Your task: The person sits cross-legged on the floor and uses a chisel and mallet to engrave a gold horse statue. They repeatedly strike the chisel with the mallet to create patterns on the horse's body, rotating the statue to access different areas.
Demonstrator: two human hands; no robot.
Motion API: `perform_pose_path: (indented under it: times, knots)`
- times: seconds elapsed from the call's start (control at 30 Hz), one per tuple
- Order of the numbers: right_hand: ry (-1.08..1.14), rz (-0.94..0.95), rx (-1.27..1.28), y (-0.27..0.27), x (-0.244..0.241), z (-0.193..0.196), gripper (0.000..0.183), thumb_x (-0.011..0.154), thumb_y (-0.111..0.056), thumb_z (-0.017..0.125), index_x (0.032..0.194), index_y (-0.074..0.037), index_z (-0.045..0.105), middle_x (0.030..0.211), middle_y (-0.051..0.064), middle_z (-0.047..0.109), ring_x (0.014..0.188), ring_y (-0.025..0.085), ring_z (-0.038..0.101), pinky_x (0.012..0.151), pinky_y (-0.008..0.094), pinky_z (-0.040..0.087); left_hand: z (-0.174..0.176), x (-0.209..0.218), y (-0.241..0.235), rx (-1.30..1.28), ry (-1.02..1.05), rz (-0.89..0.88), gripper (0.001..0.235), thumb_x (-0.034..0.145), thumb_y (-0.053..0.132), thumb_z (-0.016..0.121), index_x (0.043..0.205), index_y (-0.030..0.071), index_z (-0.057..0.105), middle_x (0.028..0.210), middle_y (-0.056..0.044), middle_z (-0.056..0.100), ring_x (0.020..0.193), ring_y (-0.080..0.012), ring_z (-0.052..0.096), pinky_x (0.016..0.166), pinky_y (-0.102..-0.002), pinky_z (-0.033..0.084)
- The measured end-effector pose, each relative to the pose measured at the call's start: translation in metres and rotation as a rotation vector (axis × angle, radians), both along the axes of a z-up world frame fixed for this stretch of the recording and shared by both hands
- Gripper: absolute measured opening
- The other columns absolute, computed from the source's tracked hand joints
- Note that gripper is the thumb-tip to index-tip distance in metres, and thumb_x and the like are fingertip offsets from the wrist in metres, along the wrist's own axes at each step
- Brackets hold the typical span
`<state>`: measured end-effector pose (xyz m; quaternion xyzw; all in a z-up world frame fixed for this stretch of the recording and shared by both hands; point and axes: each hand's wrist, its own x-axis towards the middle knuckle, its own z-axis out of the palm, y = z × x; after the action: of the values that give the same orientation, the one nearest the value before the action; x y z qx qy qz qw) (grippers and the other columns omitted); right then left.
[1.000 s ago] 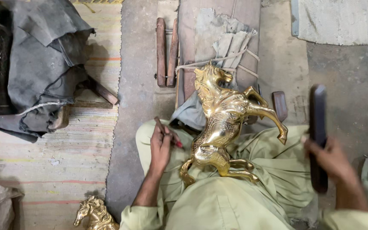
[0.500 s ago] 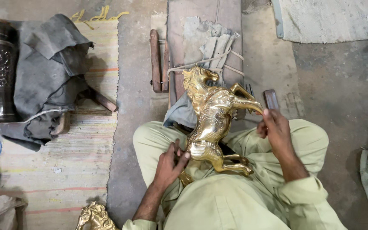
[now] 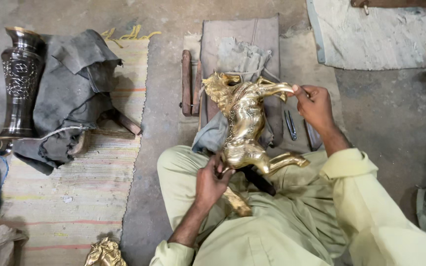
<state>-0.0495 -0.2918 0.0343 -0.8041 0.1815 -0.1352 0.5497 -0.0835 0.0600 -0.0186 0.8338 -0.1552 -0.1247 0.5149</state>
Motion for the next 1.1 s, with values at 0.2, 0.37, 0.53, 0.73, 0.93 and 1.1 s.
perform_pose_path:
  times: [0.2, 0.37, 0.53, 0.73, 0.93, 1.1]
  knots:
    - [-0.008, -0.044, -0.528, -0.018, 0.021, 0.001, 0.027, 0.104, -0.029, 0.069, 0.111, -0.004, 0.073, 0.081, 0.003, 0.070, 0.065, 0.009, 0.064, 0.057, 0.023, 0.049, 0.009, -0.016, -0.026, -0.056, 0.047, -0.043, 0.037, 0.083, 0.014, 0.086, 0.103, -0.001, 0.059, 0.067, -0.006, 0.060, 0.055, -0.0139, 0.060, 0.054, -0.032, 0.050]
    - [-0.125, -0.168, -0.420, 0.029, -0.017, 0.018, 0.020, 0.104, -0.016, 0.069, 0.122, -0.006, 0.071, 0.101, 0.004, 0.072, 0.075, 0.009, 0.065, 0.058, 0.026, 0.053, 0.021, -0.013, -0.024, -0.048, 0.140, -0.069, 0.034, 0.082, 0.016, 0.082, 0.101, 0.003, 0.058, 0.063, -0.008, 0.059, 0.052, -0.0191, 0.060, 0.052, -0.035, 0.050]
    - [0.090, 0.413, 0.019, 0.114, -0.077, 0.026, 0.046, 0.087, -0.017, 0.079, 0.131, -0.008, 0.067, 0.086, 0.003, 0.073, 0.073, 0.009, 0.065, 0.062, 0.025, 0.053, 0.025, -0.002, -0.012, 0.140, -0.035, -0.204, 0.034, 0.091, 0.026, 0.082, 0.093, 0.004, 0.057, 0.069, -0.014, 0.069, 0.061, -0.0315, 0.069, 0.058, -0.044, 0.054]
    - [-0.195, 0.450, -0.060, 0.161, -0.094, 0.003, 0.025, 0.097, -0.011, 0.073, 0.120, -0.003, 0.070, 0.104, 0.008, 0.075, 0.092, 0.014, 0.072, 0.079, 0.029, 0.058, 0.037, 0.003, -0.016, 0.084, -0.347, -0.357, 0.031, 0.080, 0.005, 0.074, 0.107, 0.000, 0.061, 0.085, -0.018, 0.072, 0.071, -0.0377, 0.072, 0.063, -0.047, 0.058]
    - [-0.189, 0.132, 0.503, 0.145, -0.084, -0.018, 0.013, 0.104, -0.018, 0.056, 0.107, -0.005, 0.057, 0.097, 0.012, 0.077, 0.087, 0.019, 0.078, 0.074, 0.031, 0.066, 0.044, 0.024, -0.010, 0.201, -0.014, -0.309, 0.028, 0.090, 0.026, 0.079, 0.101, 0.007, 0.061, 0.087, -0.007, 0.073, 0.058, -0.0213, 0.070, 0.059, -0.037, 0.061]
    - [-0.232, -0.215, 0.632, 0.110, -0.067, -0.006, 0.015, 0.105, -0.023, 0.056, 0.114, -0.011, 0.053, 0.089, 0.010, 0.073, 0.080, 0.020, 0.075, 0.069, 0.032, 0.063, 0.005, 0.036, 0.007, 0.007, 0.128, -0.316, 0.033, 0.082, 0.027, 0.086, 0.095, 0.005, 0.066, 0.085, -0.006, 0.074, 0.066, -0.0143, 0.069, 0.059, -0.036, 0.058]
